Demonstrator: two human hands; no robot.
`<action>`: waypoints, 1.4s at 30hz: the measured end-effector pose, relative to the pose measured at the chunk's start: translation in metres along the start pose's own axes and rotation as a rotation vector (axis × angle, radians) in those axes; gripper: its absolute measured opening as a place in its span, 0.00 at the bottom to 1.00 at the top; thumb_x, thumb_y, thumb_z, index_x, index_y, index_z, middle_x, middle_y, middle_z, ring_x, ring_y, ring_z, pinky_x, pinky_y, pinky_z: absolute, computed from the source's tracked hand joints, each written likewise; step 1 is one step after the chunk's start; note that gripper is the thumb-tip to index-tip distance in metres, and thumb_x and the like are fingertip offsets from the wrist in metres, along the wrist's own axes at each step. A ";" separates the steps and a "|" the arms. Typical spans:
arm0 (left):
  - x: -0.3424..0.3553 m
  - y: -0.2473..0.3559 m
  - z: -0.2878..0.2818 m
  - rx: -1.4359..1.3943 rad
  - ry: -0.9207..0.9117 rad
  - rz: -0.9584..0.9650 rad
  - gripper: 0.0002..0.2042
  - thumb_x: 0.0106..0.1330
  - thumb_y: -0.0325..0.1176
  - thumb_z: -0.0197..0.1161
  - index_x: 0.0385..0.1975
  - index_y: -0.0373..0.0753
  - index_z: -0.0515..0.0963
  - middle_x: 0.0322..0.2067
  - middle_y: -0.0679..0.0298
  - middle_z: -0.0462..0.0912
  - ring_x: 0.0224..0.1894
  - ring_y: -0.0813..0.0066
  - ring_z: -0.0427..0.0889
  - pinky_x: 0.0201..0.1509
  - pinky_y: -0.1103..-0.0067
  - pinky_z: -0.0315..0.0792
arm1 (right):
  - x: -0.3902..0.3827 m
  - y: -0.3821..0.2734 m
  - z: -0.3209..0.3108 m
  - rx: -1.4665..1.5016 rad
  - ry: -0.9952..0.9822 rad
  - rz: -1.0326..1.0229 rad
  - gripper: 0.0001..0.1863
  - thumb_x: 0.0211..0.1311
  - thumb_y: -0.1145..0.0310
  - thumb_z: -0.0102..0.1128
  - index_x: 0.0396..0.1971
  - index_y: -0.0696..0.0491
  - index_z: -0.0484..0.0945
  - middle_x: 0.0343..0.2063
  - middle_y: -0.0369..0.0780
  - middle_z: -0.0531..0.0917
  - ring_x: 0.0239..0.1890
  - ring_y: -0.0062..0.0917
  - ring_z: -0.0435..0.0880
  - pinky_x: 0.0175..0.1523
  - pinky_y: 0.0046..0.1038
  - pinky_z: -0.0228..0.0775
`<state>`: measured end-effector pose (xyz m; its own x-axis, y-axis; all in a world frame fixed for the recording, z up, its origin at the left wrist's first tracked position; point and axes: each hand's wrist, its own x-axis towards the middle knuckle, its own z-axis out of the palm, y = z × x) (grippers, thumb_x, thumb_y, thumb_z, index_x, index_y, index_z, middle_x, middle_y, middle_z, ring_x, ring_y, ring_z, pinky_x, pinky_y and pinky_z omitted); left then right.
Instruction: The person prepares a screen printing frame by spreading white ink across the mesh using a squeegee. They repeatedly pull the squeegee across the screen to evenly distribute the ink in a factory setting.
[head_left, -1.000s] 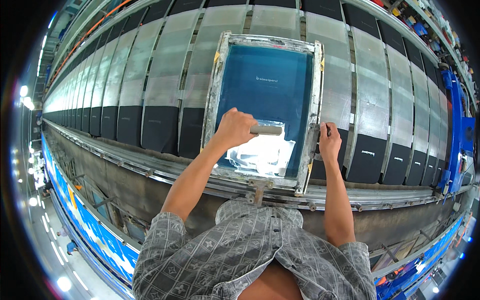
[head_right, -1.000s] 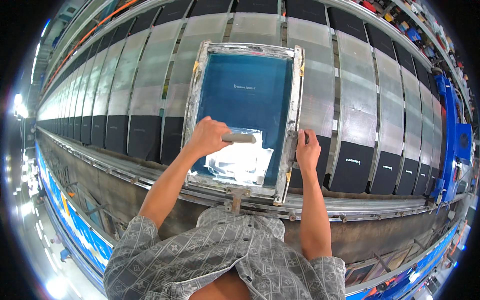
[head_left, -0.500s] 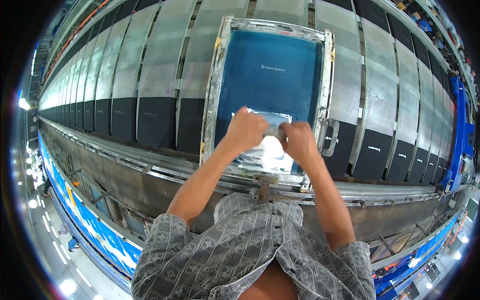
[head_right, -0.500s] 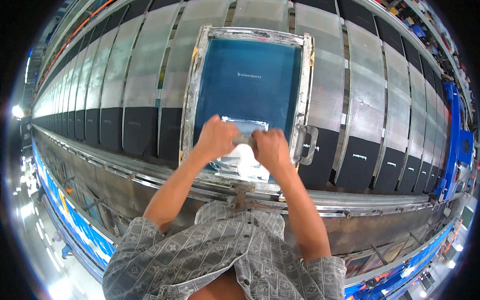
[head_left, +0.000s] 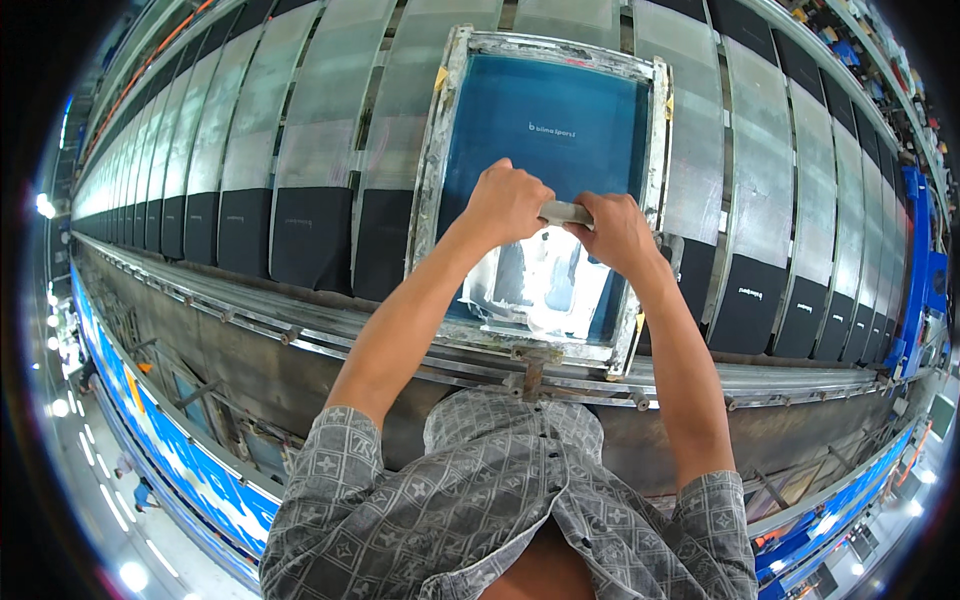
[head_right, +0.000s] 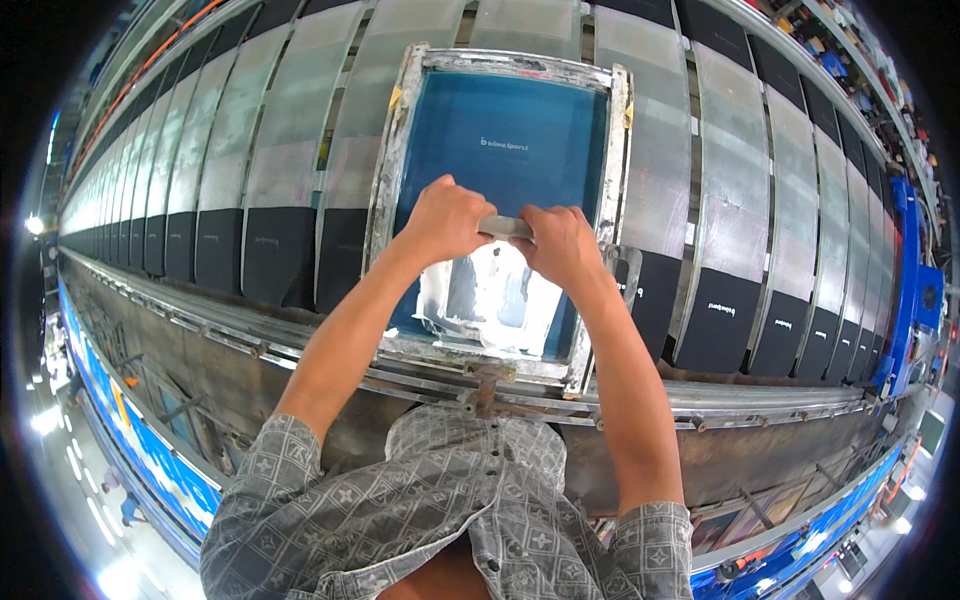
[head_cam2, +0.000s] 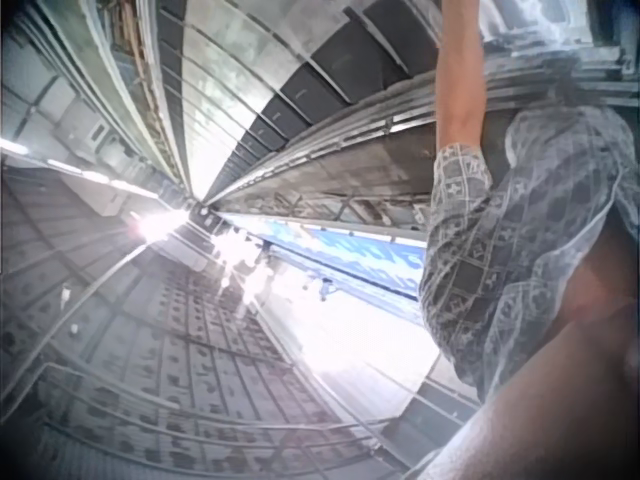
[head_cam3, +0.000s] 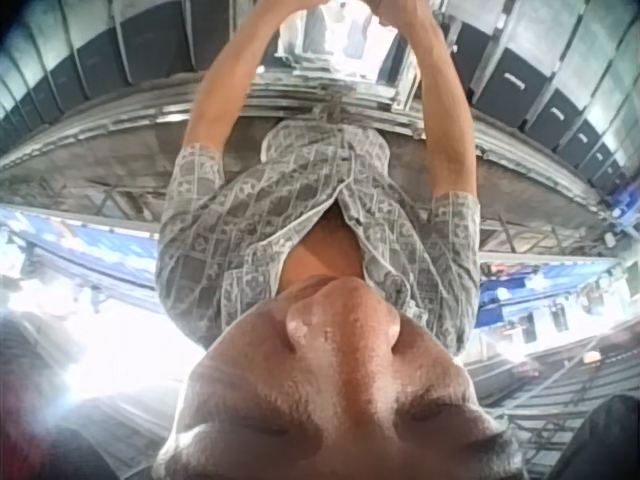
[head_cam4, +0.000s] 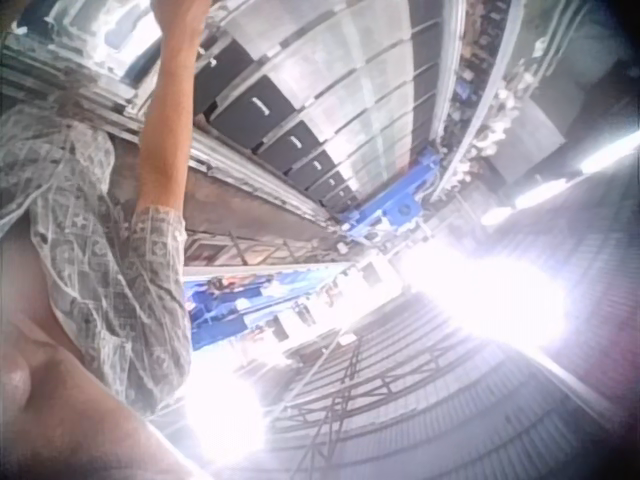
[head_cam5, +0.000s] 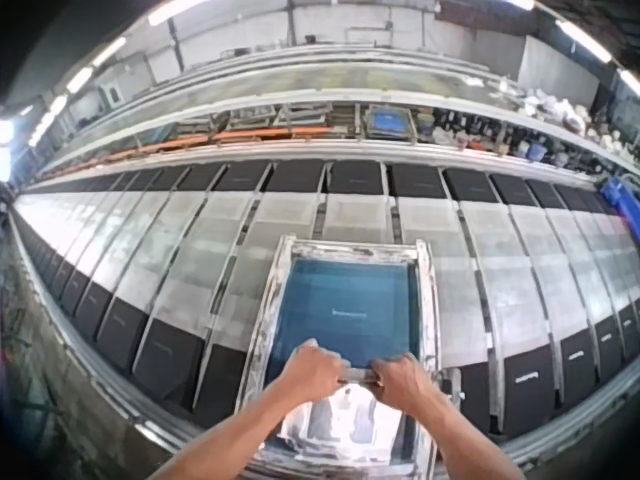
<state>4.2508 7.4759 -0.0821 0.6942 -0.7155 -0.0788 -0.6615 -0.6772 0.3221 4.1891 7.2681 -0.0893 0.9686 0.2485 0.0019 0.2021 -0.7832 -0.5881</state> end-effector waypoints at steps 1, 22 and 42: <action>-0.008 0.006 0.007 0.012 -0.019 -0.010 0.06 0.51 0.38 0.73 0.24 0.45 0.85 0.25 0.64 0.84 0.31 0.61 0.83 0.46 0.68 0.71 | -0.008 0.002 0.007 -0.028 -0.006 -0.017 0.09 0.54 0.68 0.73 0.34 0.52 0.83 0.22 0.44 0.83 0.32 0.42 0.84 0.48 0.41 0.72; -0.102 0.047 0.045 0.050 0.265 0.046 0.19 0.47 0.29 0.69 0.43 0.46 0.87 0.43 0.70 0.88 0.33 0.68 0.80 0.43 0.68 0.69 | -0.084 0.085 -0.002 0.368 0.557 0.760 0.20 0.75 0.55 0.57 0.37 0.60 0.82 0.25 0.50 0.84 0.28 0.42 0.83 0.38 0.40 0.72; -0.240 -0.102 -0.007 -0.004 0.071 -0.099 0.10 0.50 0.33 0.72 0.34 0.47 0.88 0.36 0.71 0.88 0.38 0.70 0.86 0.51 0.71 0.71 | 0.017 -0.052 0.135 0.320 0.695 0.650 0.18 0.70 0.54 0.62 0.35 0.57 0.83 0.24 0.47 0.83 0.26 0.37 0.82 0.37 0.37 0.72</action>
<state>4.1533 7.7182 -0.0899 0.7747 -0.6308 -0.0434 -0.5874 -0.7434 0.3199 4.1757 7.3903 -0.1678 0.7675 -0.6409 0.0149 -0.3456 -0.4331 -0.8324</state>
